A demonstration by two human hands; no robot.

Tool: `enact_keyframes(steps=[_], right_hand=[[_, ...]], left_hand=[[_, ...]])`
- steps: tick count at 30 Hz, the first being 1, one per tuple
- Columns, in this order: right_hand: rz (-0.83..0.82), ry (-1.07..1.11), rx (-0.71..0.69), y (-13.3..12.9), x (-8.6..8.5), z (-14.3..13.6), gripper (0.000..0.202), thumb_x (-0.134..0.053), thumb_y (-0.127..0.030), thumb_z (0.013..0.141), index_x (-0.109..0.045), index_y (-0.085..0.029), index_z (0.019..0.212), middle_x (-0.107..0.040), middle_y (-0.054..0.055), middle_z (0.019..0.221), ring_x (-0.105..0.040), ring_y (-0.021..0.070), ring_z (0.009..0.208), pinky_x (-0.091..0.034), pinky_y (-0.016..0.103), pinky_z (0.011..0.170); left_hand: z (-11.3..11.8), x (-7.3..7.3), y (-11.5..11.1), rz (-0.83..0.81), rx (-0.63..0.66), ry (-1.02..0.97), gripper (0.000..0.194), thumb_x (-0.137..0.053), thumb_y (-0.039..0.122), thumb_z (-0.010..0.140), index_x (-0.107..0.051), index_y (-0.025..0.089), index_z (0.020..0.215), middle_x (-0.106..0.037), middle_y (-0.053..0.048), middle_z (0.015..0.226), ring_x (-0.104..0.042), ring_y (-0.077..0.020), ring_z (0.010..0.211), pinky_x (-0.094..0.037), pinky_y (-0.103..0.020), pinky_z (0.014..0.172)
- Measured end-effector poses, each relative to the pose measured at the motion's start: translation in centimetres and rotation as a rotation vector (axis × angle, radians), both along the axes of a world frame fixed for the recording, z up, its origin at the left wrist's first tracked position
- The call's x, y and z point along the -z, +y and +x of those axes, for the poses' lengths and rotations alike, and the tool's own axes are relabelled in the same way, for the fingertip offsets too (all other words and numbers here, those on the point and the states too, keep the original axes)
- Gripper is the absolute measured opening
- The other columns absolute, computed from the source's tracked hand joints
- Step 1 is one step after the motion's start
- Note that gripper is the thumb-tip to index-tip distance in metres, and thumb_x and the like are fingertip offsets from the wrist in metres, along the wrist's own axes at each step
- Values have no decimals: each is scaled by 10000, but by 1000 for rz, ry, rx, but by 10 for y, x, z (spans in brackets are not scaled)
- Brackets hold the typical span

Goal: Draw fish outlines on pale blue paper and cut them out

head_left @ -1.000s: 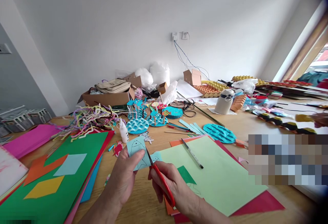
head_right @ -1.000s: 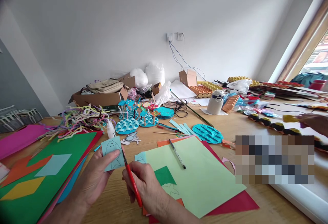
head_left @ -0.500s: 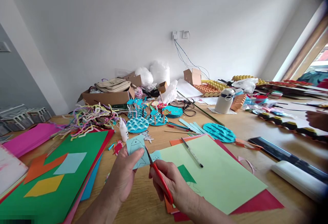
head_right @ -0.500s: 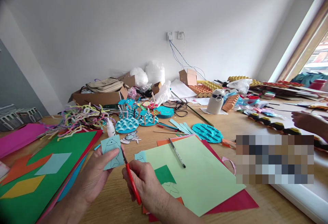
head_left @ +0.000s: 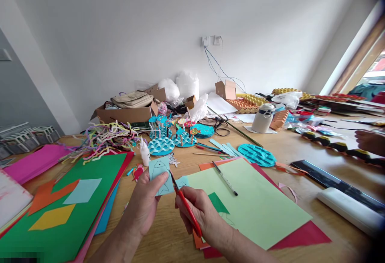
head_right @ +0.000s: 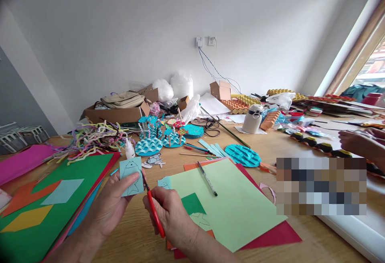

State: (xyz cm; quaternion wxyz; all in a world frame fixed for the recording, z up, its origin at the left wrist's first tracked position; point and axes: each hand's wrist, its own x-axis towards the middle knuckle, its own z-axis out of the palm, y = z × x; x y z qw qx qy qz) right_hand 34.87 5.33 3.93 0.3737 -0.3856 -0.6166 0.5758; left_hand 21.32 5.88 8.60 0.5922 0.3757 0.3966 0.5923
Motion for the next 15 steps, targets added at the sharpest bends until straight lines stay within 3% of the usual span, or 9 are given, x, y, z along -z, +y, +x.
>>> enact_keyframes(steps=[15], right_hand=[[0, 26, -36, -2, -8, 0, 316, -461, -431, 843, -465, -169, 668, -382, -80, 443, -389, 49, 365, -313, 141, 359]], left_hand=[[1, 2, -1, 13, 22, 59, 202, -718, 295, 613, -597, 169, 713, -573, 22, 634, -467, -101, 566, -418, -213, 574]])
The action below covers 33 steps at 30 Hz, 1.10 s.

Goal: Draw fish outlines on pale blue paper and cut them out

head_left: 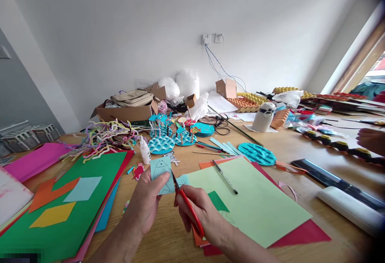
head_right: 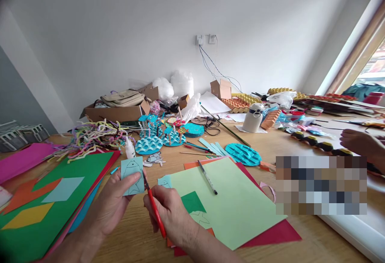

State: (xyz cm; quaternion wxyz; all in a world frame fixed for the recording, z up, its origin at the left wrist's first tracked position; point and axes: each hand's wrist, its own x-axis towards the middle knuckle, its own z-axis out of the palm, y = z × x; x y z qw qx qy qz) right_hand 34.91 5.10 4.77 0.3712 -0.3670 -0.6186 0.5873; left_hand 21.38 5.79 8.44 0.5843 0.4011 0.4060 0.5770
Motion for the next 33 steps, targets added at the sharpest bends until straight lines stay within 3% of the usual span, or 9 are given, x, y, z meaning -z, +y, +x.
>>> enact_keyframes(steps=[17, 24, 33], right_hand=[[24, -2, 0, 2, 9, 3, 390, -459, -516, 840, -444, -174, 655, -394, -79, 433, -392, 43, 351, -306, 131, 341], [9, -33, -6, 2, 5, 4, 364, -484, -480, 833, -429, -179, 636, -375, -86, 425, -374, 43, 348, -306, 137, 342], [55, -110, 5, 1, -3, 4, 324, -449, -396, 846, -406, -183, 605, -325, -85, 438, -307, 45, 390, -255, 161, 377]], left_hand=[[0, -3, -1, -13, -8, -20, 228, -736, 285, 588, -613, 164, 736, -592, 17, 647, -486, -102, 577, -418, -202, 568], [-3, -6, 1, -50, -17, 20, 257, -740, 297, 553, -615, 163, 733, -611, 5, 652, -508, -115, 584, -424, -216, 571], [-9, -8, 3, -36, 76, 62, 226, -725, 308, 582, -634, 157, 724, -619, -9, 646, -529, -132, 606, -439, -231, 586]])
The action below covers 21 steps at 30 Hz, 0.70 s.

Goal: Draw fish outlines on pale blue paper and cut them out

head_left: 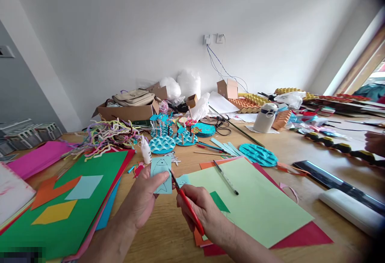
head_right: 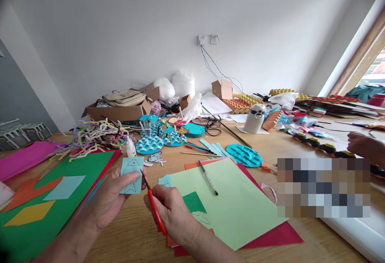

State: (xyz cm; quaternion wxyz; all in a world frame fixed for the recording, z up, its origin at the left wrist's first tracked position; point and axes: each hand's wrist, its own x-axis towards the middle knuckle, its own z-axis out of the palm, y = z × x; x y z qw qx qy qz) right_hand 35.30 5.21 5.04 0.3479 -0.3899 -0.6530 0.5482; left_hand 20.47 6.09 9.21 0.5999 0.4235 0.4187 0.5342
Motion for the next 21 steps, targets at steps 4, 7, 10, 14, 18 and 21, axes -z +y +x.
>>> enact_keyframes(steps=[4, 7, 10, 14, 18, 21], right_hand=[[16, -11, 1, 1, 1, 1, 351, -461, -442, 841, -416, -182, 611, -312, -82, 452, -285, 52, 416, -242, 174, 397], [48, -26, -2, 1, 1, 1, 372, -463, -473, 838, -425, -180, 610, -300, -79, 456, -275, 56, 430, -232, 180, 407], [62, -45, 2, 1, 0, 1, 391, -458, -497, 836, -425, -182, 608, -295, -76, 457, -270, 60, 434, -226, 185, 407], [69, -61, 5, 2, 0, 1, 399, -453, -516, 833, -429, -183, 614, -305, -74, 453, -275, 61, 431, -225, 190, 406], [74, -70, 12, 2, 1, 1, 392, -450, -498, 837, -423, -183, 606, -300, -76, 448, -275, 59, 428, -226, 188, 405], [59, -54, 4, 1, 2, 1, 368, -458, -466, 842, -427, -180, 612, -309, -78, 452, -285, 55, 423, -237, 179, 400]], left_hand=[[0, -1, 0, 9, 6, -4, 234, -729, 312, 579, -647, 158, 736, -631, -17, 663, -544, -145, 624, -448, -241, 596], [0, -4, -1, 0, 7, -1, 239, -736, 309, 570, -651, 161, 737, -637, -19, 674, -550, -150, 641, -455, -246, 610], [0, -6, -1, -8, 14, 5, 228, -738, 298, 569, -648, 165, 731, -639, -17, 681, -552, -151, 652, -459, -247, 623], [-1, -5, -1, -11, 20, 2, 228, -734, 307, 573, -652, 166, 733, -640, -18, 674, -559, -156, 648, -461, -255, 624], [-2, -4, 1, 33, 16, 18, 188, -701, 321, 607, -640, 170, 701, -634, -13, 637, -554, -149, 602, -445, -248, 586], [-2, -4, 1, 50, 6, 21, 184, -691, 316, 616, -636, 176, 723, -636, -8, 642, -551, -148, 603, -441, -246, 584]])
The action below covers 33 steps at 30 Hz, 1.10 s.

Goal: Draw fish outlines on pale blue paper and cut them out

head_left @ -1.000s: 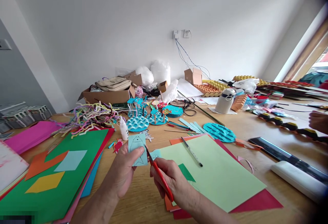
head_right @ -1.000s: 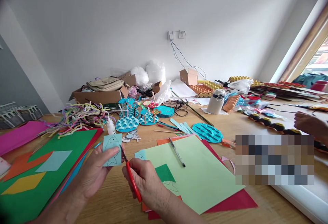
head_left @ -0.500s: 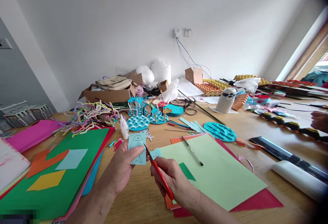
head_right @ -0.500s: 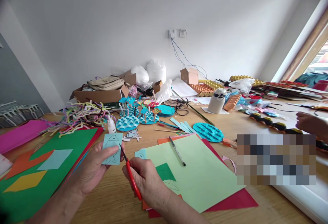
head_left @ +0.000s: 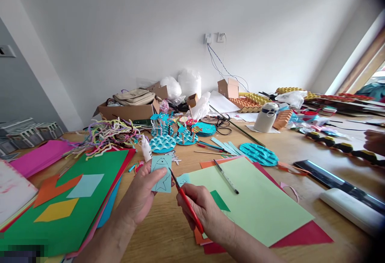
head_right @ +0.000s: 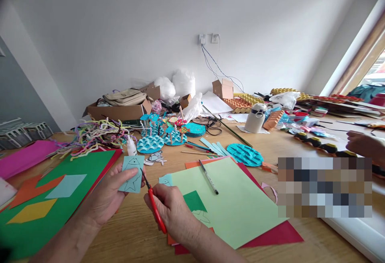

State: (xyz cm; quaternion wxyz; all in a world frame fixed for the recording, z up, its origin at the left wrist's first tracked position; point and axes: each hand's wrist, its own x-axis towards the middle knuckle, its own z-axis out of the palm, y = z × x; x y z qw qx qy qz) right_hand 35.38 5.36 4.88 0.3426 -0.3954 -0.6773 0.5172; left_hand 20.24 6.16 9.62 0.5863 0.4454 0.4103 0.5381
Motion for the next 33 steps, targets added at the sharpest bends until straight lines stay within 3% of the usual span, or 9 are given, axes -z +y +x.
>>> enact_keyframes(steps=[7, 13, 20, 28, 33], right_hand=[[-92, 90, -36, -1, 1, 1, 327, -444, -440, 852, -452, -178, 656, -365, -77, 464, -349, 54, 391, -313, 159, 379], [-91, 95, -29, -1, 2, 1, 347, -459, -461, 844, -444, -178, 644, -361, -76, 471, -346, 51, 402, -305, 156, 383], [-12, 23, -12, -1, 3, 1, 319, -427, -385, 872, -421, -179, 629, -325, -75, 475, -301, 54, 432, -246, 177, 410], [63, -10, 10, -1, 3, 0, 390, -439, -469, 861, -378, -187, 599, -285, -76, 469, -256, 59, 440, -207, 198, 416], [61, -8, -1, -1, 3, 0, 376, -443, -442, 864, -374, -185, 599, -304, -75, 463, -281, 53, 430, -216, 187, 408]], left_hand=[[0, 0, 0, -28, -2, 5, 208, -721, 319, 582, -629, 171, 696, -606, 5, 600, -516, -131, 573, -416, -226, 551], [-1, 2, 1, -28, 12, -5, 200, -721, 315, 592, -624, 171, 692, -599, 6, 604, -515, -129, 576, -419, -227, 556], [-2, 3, 0, -30, 22, 1, 193, -710, 305, 614, -622, 172, 724, -613, 2, 634, -530, -131, 596, -434, -232, 576], [-1, 3, 0, -36, 13, -17, 213, -719, 307, 599, -629, 167, 731, -618, -2, 643, -529, -131, 599, -443, -240, 586], [-2, 5, 1, -20, 32, 4, 204, -704, 311, 614, -619, 171, 735, -621, 5, 641, -529, -129, 601, -438, -233, 581]])
